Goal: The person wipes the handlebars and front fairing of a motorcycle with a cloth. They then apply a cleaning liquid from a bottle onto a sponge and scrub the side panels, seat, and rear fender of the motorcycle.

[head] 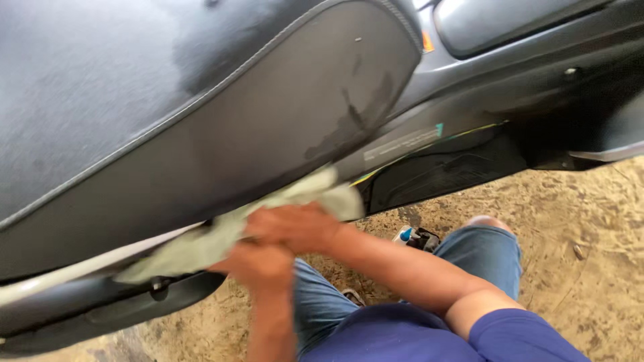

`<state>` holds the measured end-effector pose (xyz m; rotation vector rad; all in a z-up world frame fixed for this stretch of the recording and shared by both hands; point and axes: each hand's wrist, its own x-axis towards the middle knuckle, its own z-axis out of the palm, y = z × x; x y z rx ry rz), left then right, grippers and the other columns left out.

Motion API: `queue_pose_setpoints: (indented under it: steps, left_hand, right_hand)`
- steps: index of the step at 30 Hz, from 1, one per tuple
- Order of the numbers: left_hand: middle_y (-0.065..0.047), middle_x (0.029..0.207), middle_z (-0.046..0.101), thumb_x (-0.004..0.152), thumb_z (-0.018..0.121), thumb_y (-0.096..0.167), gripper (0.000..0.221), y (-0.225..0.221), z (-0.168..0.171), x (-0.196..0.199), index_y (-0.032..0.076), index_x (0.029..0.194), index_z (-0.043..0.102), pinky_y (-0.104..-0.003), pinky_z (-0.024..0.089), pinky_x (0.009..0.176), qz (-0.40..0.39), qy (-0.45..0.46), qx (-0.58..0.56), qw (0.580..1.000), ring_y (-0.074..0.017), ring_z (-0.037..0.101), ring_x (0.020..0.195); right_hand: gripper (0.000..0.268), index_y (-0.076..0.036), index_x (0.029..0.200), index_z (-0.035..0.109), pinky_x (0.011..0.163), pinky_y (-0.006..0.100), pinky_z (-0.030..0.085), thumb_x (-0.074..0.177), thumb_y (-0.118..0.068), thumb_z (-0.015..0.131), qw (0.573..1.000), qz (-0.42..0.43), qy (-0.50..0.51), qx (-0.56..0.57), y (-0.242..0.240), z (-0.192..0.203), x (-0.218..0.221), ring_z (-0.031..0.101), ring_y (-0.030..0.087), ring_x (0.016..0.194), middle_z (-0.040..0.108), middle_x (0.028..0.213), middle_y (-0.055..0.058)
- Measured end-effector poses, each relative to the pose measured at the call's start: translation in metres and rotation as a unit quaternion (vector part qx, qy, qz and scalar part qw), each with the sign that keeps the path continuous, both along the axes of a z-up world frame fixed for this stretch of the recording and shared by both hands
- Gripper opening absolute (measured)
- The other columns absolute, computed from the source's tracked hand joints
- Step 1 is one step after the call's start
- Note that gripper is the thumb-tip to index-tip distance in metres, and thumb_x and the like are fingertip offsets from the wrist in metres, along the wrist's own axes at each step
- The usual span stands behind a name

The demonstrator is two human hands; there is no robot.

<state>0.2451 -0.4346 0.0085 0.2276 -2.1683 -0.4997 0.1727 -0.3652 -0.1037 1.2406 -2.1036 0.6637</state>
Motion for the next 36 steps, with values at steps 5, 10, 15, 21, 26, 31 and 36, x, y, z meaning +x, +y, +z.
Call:
queue_pose_setpoints:
  steps: [5, 10, 15, 21, 26, 31, 36]
  left_hand:
    - [-0.013, 0.105, 0.067, 0.101, 0.054, 0.032, 0.025, 0.09, -0.06, -0.057, 0.012, 0.109, 0.067, -0.056, 0.048, 0.094, -0.164, -0.358, -0.07, 0.917, -0.0335, 0.063, 0.101]
    - [-0.017, 0.101, 0.071, 0.1, 0.057, 0.036, 0.032, 0.166, -0.171, -0.131, 0.009, 0.11, 0.07, -0.053, 0.054, 0.089, -0.309, -0.337, 0.014, 0.889, -0.0343, 0.068, 0.097]
    - [-0.021, 0.098, 0.074, 0.1, 0.06, 0.041, 0.039, 0.18, -0.226, -0.15, 0.006, 0.111, 0.073, -0.05, 0.06, 0.083, -0.31, -0.307, 0.195, 0.878, -0.0352, 0.072, 0.094]
    - [-0.021, 0.108, 0.073, 0.094, 0.055, 0.014, 0.026, 0.09, -0.188, -0.03, 0.001, 0.106, 0.073, -0.054, 0.051, 0.091, -0.271, -0.312, -0.105, 0.905, -0.0387, 0.067, 0.104]
    - [-0.03, 0.136, 0.06, 0.095, 0.052, 0.009, 0.039, 0.113, -0.179, -0.015, -0.006, 0.13, 0.061, -0.058, 0.042, 0.107, -0.26, -0.331, -0.064, 0.905, -0.0485, 0.053, 0.128]
    - [-0.025, 0.145, 0.054, 0.086, 0.057, 0.009, 0.057, 0.187, -0.251, -0.123, 0.0, 0.141, 0.048, -0.053, 0.037, 0.115, -0.361, -0.42, -0.163, 0.816, -0.0413, 0.048, 0.137]
    - [-0.013, 0.151, 0.05, 0.081, 0.055, 0.009, 0.061, 0.217, -0.222, -0.153, 0.005, 0.141, 0.049, -0.052, 0.04, 0.108, -0.397, -0.391, -0.128, 0.821, -0.0339, 0.048, 0.134]
  right_hand:
    - [0.062, -0.01, 0.121, 0.065, 0.087, 0.066, 0.031, 0.09, -0.063, 0.053, 0.965, -0.256, -0.045, 0.04, 0.112, -0.113, -0.066, 0.052, 0.036, 0.111, 0.059, 0.122, 0.013]
    - [0.066, -0.01, 0.128, 0.06, 0.09, 0.07, 0.023, 0.089, -0.063, 0.053, 0.809, -0.453, -0.33, 0.18, 0.217, -0.155, -0.126, 0.045, 0.04, 0.118, 0.053, 0.13, 0.016]
    - [0.071, -0.01, 0.135, 0.056, 0.093, 0.073, 0.015, 0.088, -0.063, 0.052, 0.762, -0.478, -0.368, 0.237, 0.224, -0.163, -0.127, 0.037, 0.044, 0.126, 0.047, 0.139, 0.019]
    - [0.078, -0.01, 0.144, 0.051, 0.096, 0.077, 0.005, 0.088, -0.064, 0.052, 0.856, -0.33, -0.321, 0.237, 0.141, -0.185, -0.039, 0.028, 0.049, 0.135, 0.04, 0.149, 0.022]
    - [0.084, -0.01, 0.151, 0.047, 0.099, 0.08, -0.003, 0.087, -0.064, 0.052, 0.887, -0.337, -0.256, 0.187, 0.162, -0.197, -0.021, 0.02, 0.054, 0.143, 0.034, 0.158, 0.024]
    - [0.083, -0.011, 0.155, 0.045, 0.109, 0.08, -0.01, 0.092, -0.065, 0.041, 0.704, -0.487, -0.438, 0.274, 0.263, -0.195, -0.111, 0.019, 0.051, 0.15, 0.035, 0.163, 0.022]
    - [0.095, 0.004, 0.148, 0.048, 0.11, 0.073, -0.003, 0.099, -0.074, 0.025, 0.753, -0.541, -0.285, 0.241, 0.325, -0.208, -0.122, 0.025, 0.056, 0.142, 0.043, 0.145, 0.034]
